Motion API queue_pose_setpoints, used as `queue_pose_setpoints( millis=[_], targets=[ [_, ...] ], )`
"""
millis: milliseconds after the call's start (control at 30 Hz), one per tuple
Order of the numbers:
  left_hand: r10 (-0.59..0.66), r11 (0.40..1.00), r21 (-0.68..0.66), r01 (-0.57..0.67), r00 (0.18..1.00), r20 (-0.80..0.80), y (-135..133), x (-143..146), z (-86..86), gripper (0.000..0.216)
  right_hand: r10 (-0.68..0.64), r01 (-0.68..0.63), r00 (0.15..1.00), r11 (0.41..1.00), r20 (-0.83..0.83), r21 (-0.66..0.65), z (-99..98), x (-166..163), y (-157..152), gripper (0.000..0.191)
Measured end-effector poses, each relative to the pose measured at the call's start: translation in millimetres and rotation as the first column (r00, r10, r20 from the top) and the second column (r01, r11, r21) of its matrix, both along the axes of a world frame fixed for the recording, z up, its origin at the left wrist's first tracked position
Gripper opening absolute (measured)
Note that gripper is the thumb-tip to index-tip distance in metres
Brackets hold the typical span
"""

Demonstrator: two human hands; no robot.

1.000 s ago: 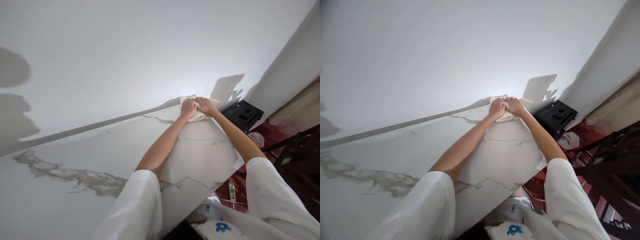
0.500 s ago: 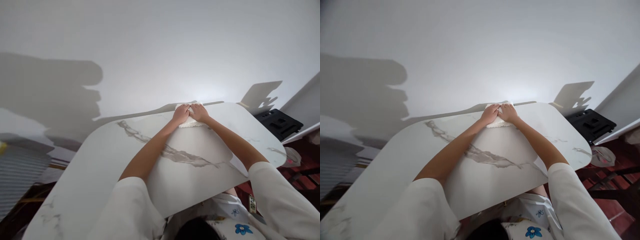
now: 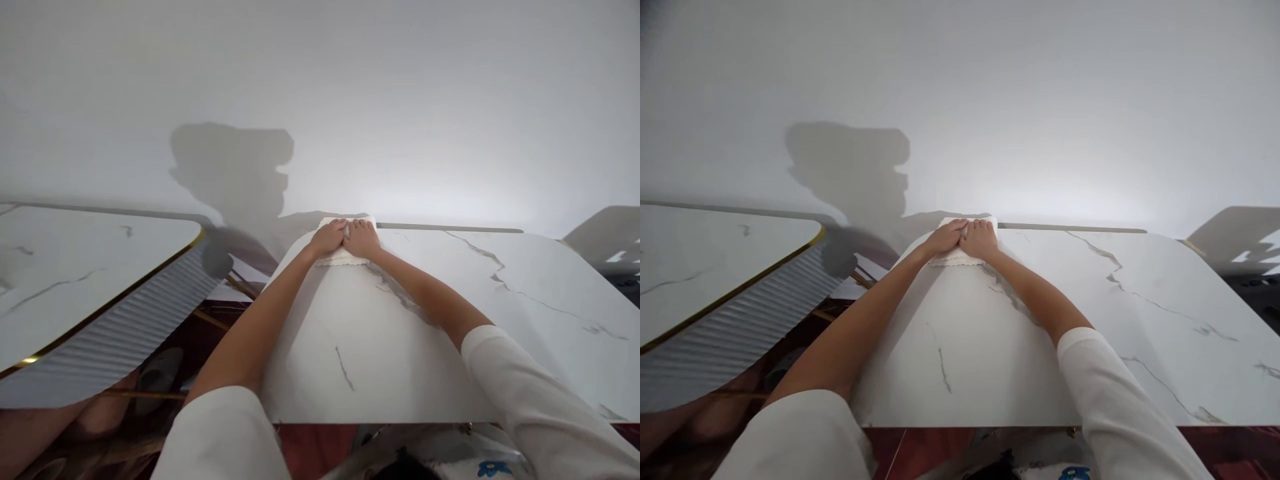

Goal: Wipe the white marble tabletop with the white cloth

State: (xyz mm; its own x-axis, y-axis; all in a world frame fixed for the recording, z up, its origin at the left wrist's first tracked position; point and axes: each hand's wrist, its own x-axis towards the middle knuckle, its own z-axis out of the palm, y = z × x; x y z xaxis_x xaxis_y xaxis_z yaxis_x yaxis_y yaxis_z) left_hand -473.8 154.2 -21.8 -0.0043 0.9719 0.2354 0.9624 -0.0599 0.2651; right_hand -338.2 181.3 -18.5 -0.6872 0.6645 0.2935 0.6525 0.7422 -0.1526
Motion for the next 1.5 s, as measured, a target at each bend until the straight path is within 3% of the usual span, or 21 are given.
queue_pose_setpoints(
  millis=[167,400,733,967,1067,1167,1300,1500],
  targets=[
    [0.137,0.989,0.053,-0.137,0.990,0.015,-33,-53,-7.9,0.055,0.030,-0.030,0.998,0.999,-0.059,0.012,0.3,-55,-32,0.051],
    [-0.022,0.993,0.113,0.027,0.999,-0.040,-109,-74,-20.7,0.055,0.035,-0.043,0.990,0.998,-0.138,-0.054,-3.3,-61,-103,0.055],
    [0.191,0.975,0.107,-0.196,0.980,0.056,-248,-23,-18.7,0.058,0.242,-0.261,0.958,0.958,-0.152,-0.120,2.6,-20,-209,0.061],
    [0.354,0.929,0.089,-0.358,0.933,0.057,-306,42,-19.6,0.059,0.399,-0.421,0.901,0.898,-0.168,-0.124,3.3,35,-243,0.060],
    [0.370,0.924,0.092,-0.372,0.928,0.043,-306,68,-23.0,0.058,0.429,-0.452,0.887,0.883,-0.172,-0.127,1.0,62,-240,0.060],
    [0.353,0.930,0.099,-0.354,0.935,0.033,-289,87,-25.2,0.057,0.414,-0.436,0.894,0.891,-0.168,-0.126,-1.5,83,-227,0.061],
    [0.277,0.952,0.119,-0.281,0.960,0.049,-247,95,-20.9,0.056,0.358,-0.379,0.920,0.917,-0.158,-0.127,-2.3,90,-197,0.057],
    [0.259,0.956,0.117,-0.268,0.962,0.093,-170,79,-11.4,0.056,0.299,-0.316,0.942,0.944,-0.154,-0.101,-1.3,68,-129,0.053]
  ],
)
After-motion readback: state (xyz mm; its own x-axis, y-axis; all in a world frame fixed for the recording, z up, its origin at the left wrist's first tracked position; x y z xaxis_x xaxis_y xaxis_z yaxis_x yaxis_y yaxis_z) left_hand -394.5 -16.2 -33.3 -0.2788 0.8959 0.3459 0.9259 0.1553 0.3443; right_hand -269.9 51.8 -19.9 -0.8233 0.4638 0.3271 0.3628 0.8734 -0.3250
